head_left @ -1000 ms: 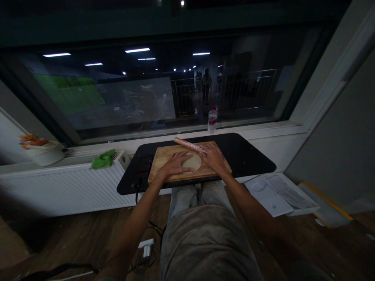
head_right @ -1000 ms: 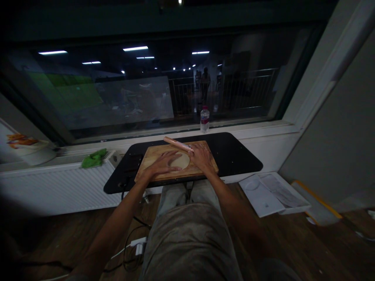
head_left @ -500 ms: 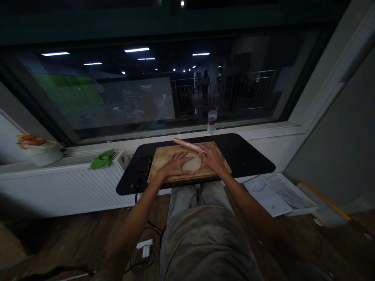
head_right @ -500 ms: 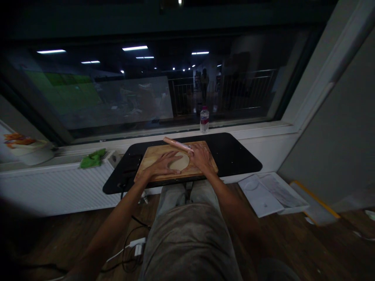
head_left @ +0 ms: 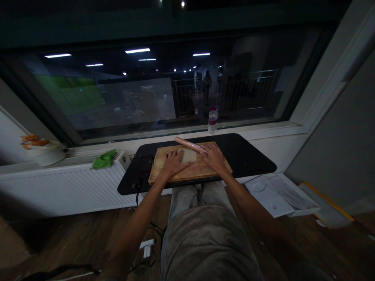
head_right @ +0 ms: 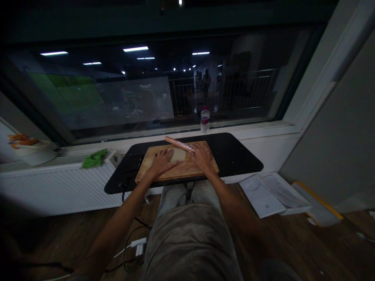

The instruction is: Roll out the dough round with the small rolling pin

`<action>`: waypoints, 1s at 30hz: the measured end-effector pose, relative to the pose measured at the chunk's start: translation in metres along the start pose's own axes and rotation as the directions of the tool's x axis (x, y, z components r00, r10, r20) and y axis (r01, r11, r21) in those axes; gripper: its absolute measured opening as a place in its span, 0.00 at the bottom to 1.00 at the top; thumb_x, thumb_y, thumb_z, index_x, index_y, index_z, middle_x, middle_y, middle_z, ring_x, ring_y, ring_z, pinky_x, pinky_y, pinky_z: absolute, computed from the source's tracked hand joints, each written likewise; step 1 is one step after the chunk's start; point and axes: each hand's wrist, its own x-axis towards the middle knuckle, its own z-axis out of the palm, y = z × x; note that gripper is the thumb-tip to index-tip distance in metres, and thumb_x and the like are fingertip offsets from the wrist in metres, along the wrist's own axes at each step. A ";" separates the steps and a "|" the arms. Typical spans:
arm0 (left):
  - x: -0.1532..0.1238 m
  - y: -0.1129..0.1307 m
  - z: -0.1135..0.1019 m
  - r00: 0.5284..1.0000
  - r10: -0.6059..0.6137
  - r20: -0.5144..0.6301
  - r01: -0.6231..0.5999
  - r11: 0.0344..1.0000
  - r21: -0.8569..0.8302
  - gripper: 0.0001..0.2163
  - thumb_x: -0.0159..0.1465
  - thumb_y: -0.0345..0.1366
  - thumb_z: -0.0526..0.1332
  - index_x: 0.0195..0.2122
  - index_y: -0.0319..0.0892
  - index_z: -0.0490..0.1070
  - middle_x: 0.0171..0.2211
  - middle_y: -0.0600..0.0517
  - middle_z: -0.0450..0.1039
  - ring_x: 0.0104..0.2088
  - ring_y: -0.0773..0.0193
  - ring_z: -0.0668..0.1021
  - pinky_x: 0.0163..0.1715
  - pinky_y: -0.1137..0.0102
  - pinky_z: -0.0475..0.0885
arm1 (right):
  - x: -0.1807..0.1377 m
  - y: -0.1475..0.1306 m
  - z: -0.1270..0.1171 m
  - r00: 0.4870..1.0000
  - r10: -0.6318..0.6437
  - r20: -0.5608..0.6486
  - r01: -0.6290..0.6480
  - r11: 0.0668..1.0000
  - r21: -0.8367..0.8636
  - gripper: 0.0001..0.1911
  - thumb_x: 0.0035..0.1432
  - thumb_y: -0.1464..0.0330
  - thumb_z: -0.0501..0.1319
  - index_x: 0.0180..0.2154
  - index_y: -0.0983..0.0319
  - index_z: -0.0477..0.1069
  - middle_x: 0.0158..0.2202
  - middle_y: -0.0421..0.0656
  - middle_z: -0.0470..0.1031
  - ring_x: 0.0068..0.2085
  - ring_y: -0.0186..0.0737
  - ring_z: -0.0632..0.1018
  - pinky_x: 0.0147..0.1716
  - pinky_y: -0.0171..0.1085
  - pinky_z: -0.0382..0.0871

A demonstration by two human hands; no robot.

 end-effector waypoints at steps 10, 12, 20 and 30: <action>-0.003 0.001 -0.003 0.960 -0.209 -0.187 0.204 0.978 -0.045 0.31 0.80 0.63 0.49 0.67 0.47 0.77 0.64 0.36 0.79 0.68 0.34 0.75 0.71 0.38 0.65 | 0.000 0.001 0.001 1.000 0.002 -0.019 -0.002 1.000 0.008 0.24 0.76 0.66 0.59 0.68 0.60 0.79 0.67 0.52 0.82 0.68 0.56 0.77 0.70 0.51 0.68; -0.004 -0.001 -0.005 0.962 -0.208 -0.174 0.196 0.977 -0.086 0.30 0.81 0.60 0.49 0.69 0.46 0.76 0.65 0.37 0.78 0.68 0.36 0.75 0.71 0.40 0.66 | 0.001 0.002 0.002 1.000 0.000 -0.018 0.001 1.000 0.011 0.24 0.76 0.67 0.60 0.68 0.60 0.79 0.66 0.52 0.82 0.68 0.56 0.77 0.71 0.51 0.67; -0.007 -0.005 -0.007 1.000 0.014 -0.024 -0.016 0.994 -0.110 0.30 0.77 0.60 0.61 0.73 0.51 0.72 0.73 0.43 0.72 0.73 0.39 0.71 0.76 0.42 0.61 | 0.000 0.000 -0.002 1.000 -0.010 0.003 0.010 1.000 0.001 0.25 0.75 0.69 0.59 0.68 0.62 0.79 0.65 0.54 0.83 0.67 0.55 0.78 0.69 0.50 0.69; -0.003 -0.003 -0.008 0.985 0.003 -0.175 -0.035 0.984 -0.176 0.17 0.80 0.49 0.59 0.55 0.48 0.84 0.60 0.45 0.83 0.65 0.48 0.78 0.71 0.52 0.71 | -0.003 -0.008 -0.006 0.995 -0.051 0.089 0.050 0.999 0.016 0.22 0.76 0.69 0.62 0.66 0.59 0.81 0.64 0.51 0.84 0.65 0.52 0.80 0.69 0.48 0.70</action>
